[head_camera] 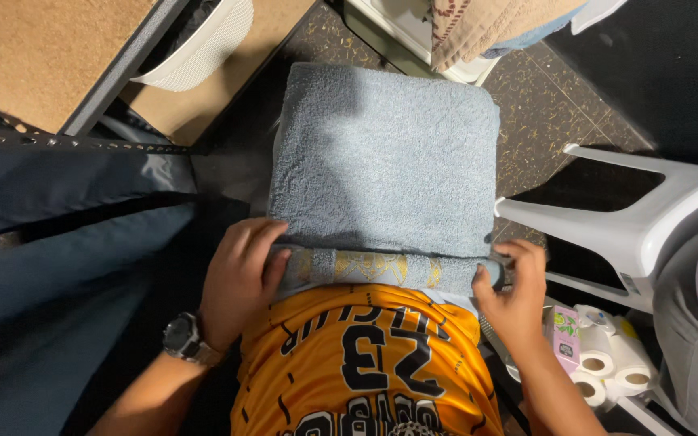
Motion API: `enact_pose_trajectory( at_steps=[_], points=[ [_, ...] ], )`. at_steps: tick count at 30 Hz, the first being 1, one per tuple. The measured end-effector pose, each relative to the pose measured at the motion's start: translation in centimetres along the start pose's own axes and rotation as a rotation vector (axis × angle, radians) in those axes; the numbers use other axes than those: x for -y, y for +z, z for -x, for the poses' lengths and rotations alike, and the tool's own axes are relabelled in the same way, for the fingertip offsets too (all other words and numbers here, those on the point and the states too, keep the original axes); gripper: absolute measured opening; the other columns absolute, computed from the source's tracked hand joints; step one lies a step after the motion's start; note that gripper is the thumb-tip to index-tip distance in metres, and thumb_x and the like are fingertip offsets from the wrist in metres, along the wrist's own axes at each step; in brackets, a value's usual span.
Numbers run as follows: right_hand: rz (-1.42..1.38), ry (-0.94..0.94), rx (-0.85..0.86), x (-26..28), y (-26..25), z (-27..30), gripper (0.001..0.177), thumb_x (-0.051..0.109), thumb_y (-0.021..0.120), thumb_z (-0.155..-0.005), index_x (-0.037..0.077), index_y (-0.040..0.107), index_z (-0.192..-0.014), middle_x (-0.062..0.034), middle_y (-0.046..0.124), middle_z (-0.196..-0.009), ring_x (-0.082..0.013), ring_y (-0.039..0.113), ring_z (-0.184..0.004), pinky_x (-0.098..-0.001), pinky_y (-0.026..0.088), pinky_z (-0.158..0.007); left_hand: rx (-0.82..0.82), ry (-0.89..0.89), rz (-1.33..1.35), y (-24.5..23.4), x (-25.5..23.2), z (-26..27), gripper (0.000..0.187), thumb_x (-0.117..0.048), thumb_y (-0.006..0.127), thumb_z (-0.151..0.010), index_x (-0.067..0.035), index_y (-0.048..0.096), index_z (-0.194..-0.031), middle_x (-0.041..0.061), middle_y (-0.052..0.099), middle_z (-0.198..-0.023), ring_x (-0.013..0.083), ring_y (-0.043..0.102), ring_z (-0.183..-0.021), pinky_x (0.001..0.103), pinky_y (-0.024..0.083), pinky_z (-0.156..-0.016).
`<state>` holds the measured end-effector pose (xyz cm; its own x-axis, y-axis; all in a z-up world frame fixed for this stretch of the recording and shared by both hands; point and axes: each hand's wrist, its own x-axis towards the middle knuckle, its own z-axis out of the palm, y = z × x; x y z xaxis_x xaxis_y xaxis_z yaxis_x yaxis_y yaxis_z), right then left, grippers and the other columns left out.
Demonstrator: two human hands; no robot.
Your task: The person takes a light blue towel from a shelf, unfolds it, and folds it into a compact roll on their lap. They then place the folded towel back onto the shelf with other rolled towels.
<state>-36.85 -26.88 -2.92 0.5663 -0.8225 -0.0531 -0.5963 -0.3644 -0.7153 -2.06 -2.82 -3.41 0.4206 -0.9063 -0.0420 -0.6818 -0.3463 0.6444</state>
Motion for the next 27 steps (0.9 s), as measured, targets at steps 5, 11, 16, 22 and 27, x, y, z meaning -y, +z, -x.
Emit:
enact_pose_trajectory(
  at_steps=[5,11,16,22,27],
  points=[
    [0.294,-0.631,-0.166,-1.5,1.4,1.1,0.023,0.007,0.072,-0.094,0.016,0.083,-0.111,-0.0090,0.072,-0.104,-0.0357,0.070,-0.094,-0.0467,0.058,-0.083,-0.196,0.642,-0.334,-1.0,-3.3,-0.7,0.024,-0.025,0.057,-0.108,-0.019,0.071,-0.127,0.004,0.065,-0.124,0.0258,0.068,-0.110,0.040,0.057,-0.084],
    [0.212,-0.699,-0.128,2.2,1.4,-0.2,0.022,0.001,0.065,-0.095,0.007,0.082,-0.108,-0.0144,0.078,-0.107,-0.0366,0.076,-0.095,-0.0465,0.063,-0.084,-0.141,0.554,-0.297,-1.6,-6.0,-1.1,0.026,-0.019,0.063,-0.104,-0.003,0.072,-0.122,0.016,0.071,-0.113,0.0321,0.071,-0.108,0.043,0.057,-0.095],
    [0.248,-0.659,-0.069,4.1,0.8,0.1,0.033,0.018,0.078,-0.088,0.002,0.078,-0.117,-0.0169,0.075,-0.113,-0.0389,0.075,-0.104,-0.0487,0.061,-0.093,-0.056,0.516,-0.327,-0.1,-4.8,0.4,0.045,-0.032,0.063,-0.103,-0.005,0.065,-0.139,0.019,0.069,-0.123,0.0378,0.067,-0.122,0.050,0.052,-0.107],
    [0.437,-0.667,-0.050,3.8,0.6,0.1,0.042,0.032,0.080,-0.089,0.006,0.077,-0.123,-0.0098,0.075,-0.113,-0.0316,0.073,-0.108,-0.0467,0.057,-0.099,-0.075,0.497,-0.332,-0.6,-5.1,0.1,0.036,-0.022,0.058,-0.106,-0.005,0.066,-0.137,0.014,0.070,-0.120,0.0340,0.069,-0.117,0.049,0.053,-0.106],
    [0.450,-0.668,-0.029,3.3,0.9,-0.7,0.038,0.031,0.071,-0.097,0.004,0.075,-0.124,-0.0116,0.075,-0.112,-0.0324,0.073,-0.106,-0.0472,0.057,-0.098,-0.081,0.490,-0.347,0.4,-3.8,-0.6,0.033,-0.022,0.059,-0.107,-0.005,0.068,-0.134,0.012,0.069,-0.115,0.0317,0.069,-0.113,0.047,0.053,-0.103]
  ],
)
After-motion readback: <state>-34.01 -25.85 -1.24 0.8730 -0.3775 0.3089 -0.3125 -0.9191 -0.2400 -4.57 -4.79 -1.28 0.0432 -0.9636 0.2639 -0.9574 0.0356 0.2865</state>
